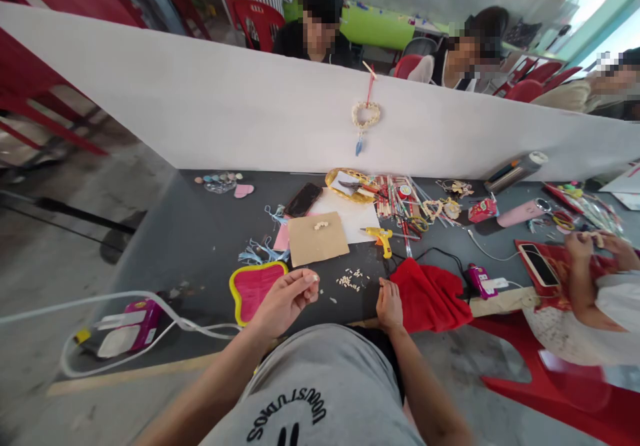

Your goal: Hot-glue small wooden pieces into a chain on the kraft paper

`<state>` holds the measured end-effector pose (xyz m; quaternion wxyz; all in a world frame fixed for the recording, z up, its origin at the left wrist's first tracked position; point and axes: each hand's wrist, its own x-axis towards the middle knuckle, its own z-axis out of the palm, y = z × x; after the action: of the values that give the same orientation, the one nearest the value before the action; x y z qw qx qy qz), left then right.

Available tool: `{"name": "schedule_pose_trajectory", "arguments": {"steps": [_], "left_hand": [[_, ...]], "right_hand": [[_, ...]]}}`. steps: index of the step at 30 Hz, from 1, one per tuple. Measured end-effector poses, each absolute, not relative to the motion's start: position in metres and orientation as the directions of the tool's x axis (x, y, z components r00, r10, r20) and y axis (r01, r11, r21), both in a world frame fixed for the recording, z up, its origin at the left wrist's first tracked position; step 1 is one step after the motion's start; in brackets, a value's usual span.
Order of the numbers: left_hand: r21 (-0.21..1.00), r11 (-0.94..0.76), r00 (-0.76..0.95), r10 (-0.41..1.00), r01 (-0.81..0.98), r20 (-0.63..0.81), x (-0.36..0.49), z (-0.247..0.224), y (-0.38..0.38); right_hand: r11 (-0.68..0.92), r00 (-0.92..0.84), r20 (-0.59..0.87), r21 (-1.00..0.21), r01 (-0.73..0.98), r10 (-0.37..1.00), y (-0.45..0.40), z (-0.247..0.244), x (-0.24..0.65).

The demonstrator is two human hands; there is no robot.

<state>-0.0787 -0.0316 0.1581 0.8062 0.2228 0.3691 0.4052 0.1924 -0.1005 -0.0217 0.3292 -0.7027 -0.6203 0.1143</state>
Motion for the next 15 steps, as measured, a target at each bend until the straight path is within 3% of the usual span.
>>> {"name": "schedule_pose_trajectory", "arguments": {"steps": [8, 15], "left_hand": [[0.683, 0.530, 0.354, 0.847, -0.502, -0.396, -0.076, 0.152, -0.031], [0.689, 0.493, 0.301, 0.870, -0.531, -0.391, -0.077, 0.160, -0.031]], "right_hand": [[-0.004, 0.167, 0.225, -0.584, 0.812, 0.960, -0.098, -0.026, 0.190], [0.004, 0.122, 0.148, -0.652, 0.758, 0.982, -0.085, 0.027, 0.186]]}}
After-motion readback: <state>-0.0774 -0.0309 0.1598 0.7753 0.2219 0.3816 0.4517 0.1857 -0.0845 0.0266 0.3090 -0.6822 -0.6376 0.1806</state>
